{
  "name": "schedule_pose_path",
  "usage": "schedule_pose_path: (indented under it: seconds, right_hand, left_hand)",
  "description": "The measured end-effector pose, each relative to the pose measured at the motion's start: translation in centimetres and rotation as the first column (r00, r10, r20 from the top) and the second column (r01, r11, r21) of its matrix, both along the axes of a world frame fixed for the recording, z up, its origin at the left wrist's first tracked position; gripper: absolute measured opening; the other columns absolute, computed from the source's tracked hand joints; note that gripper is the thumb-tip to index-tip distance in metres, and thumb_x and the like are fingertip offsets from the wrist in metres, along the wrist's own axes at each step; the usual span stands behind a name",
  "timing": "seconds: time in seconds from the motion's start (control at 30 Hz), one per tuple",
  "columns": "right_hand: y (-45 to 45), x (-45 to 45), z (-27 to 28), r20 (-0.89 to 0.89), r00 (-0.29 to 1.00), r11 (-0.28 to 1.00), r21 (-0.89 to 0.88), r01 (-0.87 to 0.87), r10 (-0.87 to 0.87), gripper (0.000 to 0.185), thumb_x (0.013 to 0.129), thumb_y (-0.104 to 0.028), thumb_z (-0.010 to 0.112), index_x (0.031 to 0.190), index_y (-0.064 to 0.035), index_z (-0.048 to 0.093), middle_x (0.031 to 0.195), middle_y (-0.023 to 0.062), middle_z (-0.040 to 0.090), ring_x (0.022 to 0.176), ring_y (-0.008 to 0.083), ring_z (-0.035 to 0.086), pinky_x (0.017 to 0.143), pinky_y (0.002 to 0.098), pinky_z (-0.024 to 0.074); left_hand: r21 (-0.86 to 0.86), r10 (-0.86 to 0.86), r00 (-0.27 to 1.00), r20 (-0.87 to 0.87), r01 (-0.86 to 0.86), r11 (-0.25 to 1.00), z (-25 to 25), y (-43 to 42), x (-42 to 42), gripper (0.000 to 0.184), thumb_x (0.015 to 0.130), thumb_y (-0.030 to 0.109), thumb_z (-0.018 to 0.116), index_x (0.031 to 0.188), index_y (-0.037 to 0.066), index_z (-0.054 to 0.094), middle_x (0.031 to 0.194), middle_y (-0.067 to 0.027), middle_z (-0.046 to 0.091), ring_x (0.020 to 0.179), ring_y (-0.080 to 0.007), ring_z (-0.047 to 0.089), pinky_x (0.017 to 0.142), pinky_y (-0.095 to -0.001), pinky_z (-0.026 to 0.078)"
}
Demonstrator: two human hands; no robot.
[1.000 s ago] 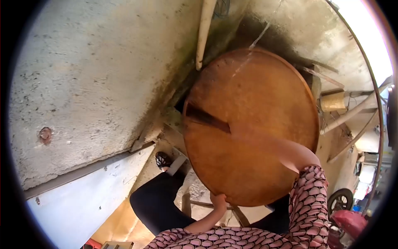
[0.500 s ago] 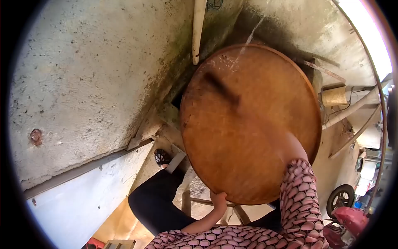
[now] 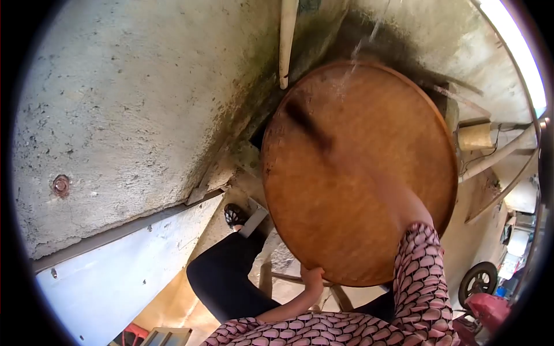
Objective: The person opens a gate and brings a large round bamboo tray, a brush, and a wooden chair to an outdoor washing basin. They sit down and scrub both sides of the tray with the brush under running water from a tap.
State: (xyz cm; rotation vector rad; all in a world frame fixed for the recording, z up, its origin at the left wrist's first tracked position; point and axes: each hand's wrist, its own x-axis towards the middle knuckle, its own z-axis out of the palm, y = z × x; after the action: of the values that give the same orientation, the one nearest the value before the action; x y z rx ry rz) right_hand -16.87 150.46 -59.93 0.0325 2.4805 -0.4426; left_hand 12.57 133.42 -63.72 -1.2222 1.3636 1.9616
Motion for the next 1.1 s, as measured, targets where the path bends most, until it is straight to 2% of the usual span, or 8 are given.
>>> schedule_pose_path:
  seconds: [0.13, 0.23, 0.37, 0.6, 0.73, 0.83, 1.0, 1.1]
  right_hand:
    - [-1.2, 4.6, 0.5, 0.043, 0.973, 0.974, 0.001, -0.225, 0.225, 0.039, 0.073, -0.021, 0.056, 0.107, -0.0043, 0.046, 0.088, 0.0199, 0.057, 0.081, 0.0333, 0.056, 0.068, 0.0423, 0.0446]
    - [1.2, -0.2, 0.1, 0.008, 0.993, 0.992, 0.050, -0.115, 0.115, 0.039, 0.073, -0.020, 0.056, 0.107, -0.0043, 0.046, 0.088, 0.0199, 0.057, 0.080, 0.0332, 0.057, 0.068, 0.0423, 0.0446]
    - [3.5, -4.9, 0.1, -0.037, 0.996, 0.989, 0.122, 0.084, -0.080, 0.039, 0.073, -0.020, 0.056, 0.107, -0.0043, 0.046, 0.088, 0.0198, 0.057, 0.080, 0.0332, 0.057, 0.067, 0.0422, 0.0447]
    - [-0.1, 3.9, 1.5, 0.159, 0.899, 0.901, 0.091, -0.425, 0.408, 0.039, 0.073, -0.019, 0.056, 0.107, -0.0042, 0.046, 0.088, 0.0198, 0.058, 0.080, 0.0331, 0.057, 0.067, 0.0421, 0.0449]
    - [0.4, 2.9, 1.3, 0.206, 0.816, 0.820, 0.088, -0.565, 0.540, 0.039, 0.072, -0.019, 0.056, 0.107, -0.0042, 0.045, 0.088, 0.0198, 0.058, 0.080, 0.0330, 0.057, 0.066, 0.0421, 0.0450]
    - [2.4, -1.0, 0.4, 0.133, 0.900, 0.887, 0.160, -0.433, 0.415, 0.039, 0.072, -0.018, 0.057, 0.107, -0.0041, 0.045, 0.088, 0.0197, 0.058, 0.080, 0.0330, 0.057, 0.066, 0.0421, 0.0450]
    - [8.3, -8.4, -1.1, -0.118, 0.985, 0.962, 0.226, 0.152, -0.128, 0.035, 0.075, -0.023, 0.055, 0.104, -0.0035, 0.050, 0.088, 0.0180, 0.059, 0.079, 0.0300, 0.058, 0.066, 0.0405, 0.0458]
    - [7.3, -6.7, -1.2, -0.077, 0.981, 0.969, 0.162, 0.189, -0.178, 0.035, 0.076, -0.023, 0.055, 0.104, -0.0031, 0.050, 0.088, 0.0184, 0.059, 0.079, 0.0300, 0.058, 0.067, 0.0405, 0.0457]
  left_hand:
    - [0.012, 0.082, 0.995, 0.064, -0.083, 0.996, 1.1, 0.4, -1.3, 0.053, 0.050, -0.008, 0.045, 0.103, -0.003, 0.045, 0.093, -0.0084, 0.052, 0.083, -0.0208, 0.051, 0.068, -0.0255, 0.041]
    - [-0.067, -0.042, 0.999, 0.021, 0.043, 0.997, -0.5, 0.1, 0.2, 0.052, 0.050, -0.008, 0.045, 0.102, -0.003, 0.045, 0.093, -0.0083, 0.053, 0.082, -0.0203, 0.051, 0.066, -0.0255, 0.042]
    - [-0.042, 0.004, 1.000, 0.023, -0.003, 0.999, 1.0, 0.2, -0.3, 0.052, 0.051, -0.009, 0.045, 0.103, -0.004, 0.045, 0.093, -0.0083, 0.053, 0.081, -0.0208, 0.052, 0.066, -0.0252, 0.042]
    - [-0.020, 0.019, 0.997, 0.070, -0.018, 1.000, 0.5, 0.3, -0.8, 0.054, 0.051, -0.009, 0.043, 0.104, -0.005, 0.044, 0.094, -0.0095, 0.052, 0.083, -0.0213, 0.051, 0.067, -0.0241, 0.041]
    - [0.008, 0.008, 0.997, 0.081, -0.009, 1.000, -0.5, 0.2, -0.3, 0.058, 0.049, -0.011, 0.043, 0.106, -0.001, 0.044, 0.097, -0.0061, 0.051, 0.089, -0.0197, 0.049, 0.068, -0.0239, 0.041]
    - [-0.030, 0.020, 0.999, 0.036, -0.019, 0.999, 0.5, 0.5, -0.7, 0.055, 0.052, -0.008, 0.044, 0.107, -0.003, 0.042, 0.097, -0.0082, 0.051, 0.085, -0.0200, 0.050, 0.068, -0.0242, 0.041]
    - [-0.040, -0.053, 0.997, 0.054, 0.055, 0.998, -0.1, 0.7, 0.0, 0.056, 0.054, -0.008, 0.044, 0.110, -0.003, 0.041, 0.099, -0.0080, 0.050, 0.088, -0.0199, 0.049, 0.068, -0.0243, 0.041]
    - [-0.053, 0.058, 0.993, 0.104, -0.053, 0.997, 0.1, 0.7, -0.1, 0.056, 0.053, -0.010, 0.043, 0.108, -0.003, 0.042, 0.098, -0.0082, 0.051, 0.087, -0.0211, 0.050, 0.069, -0.0251, 0.041]
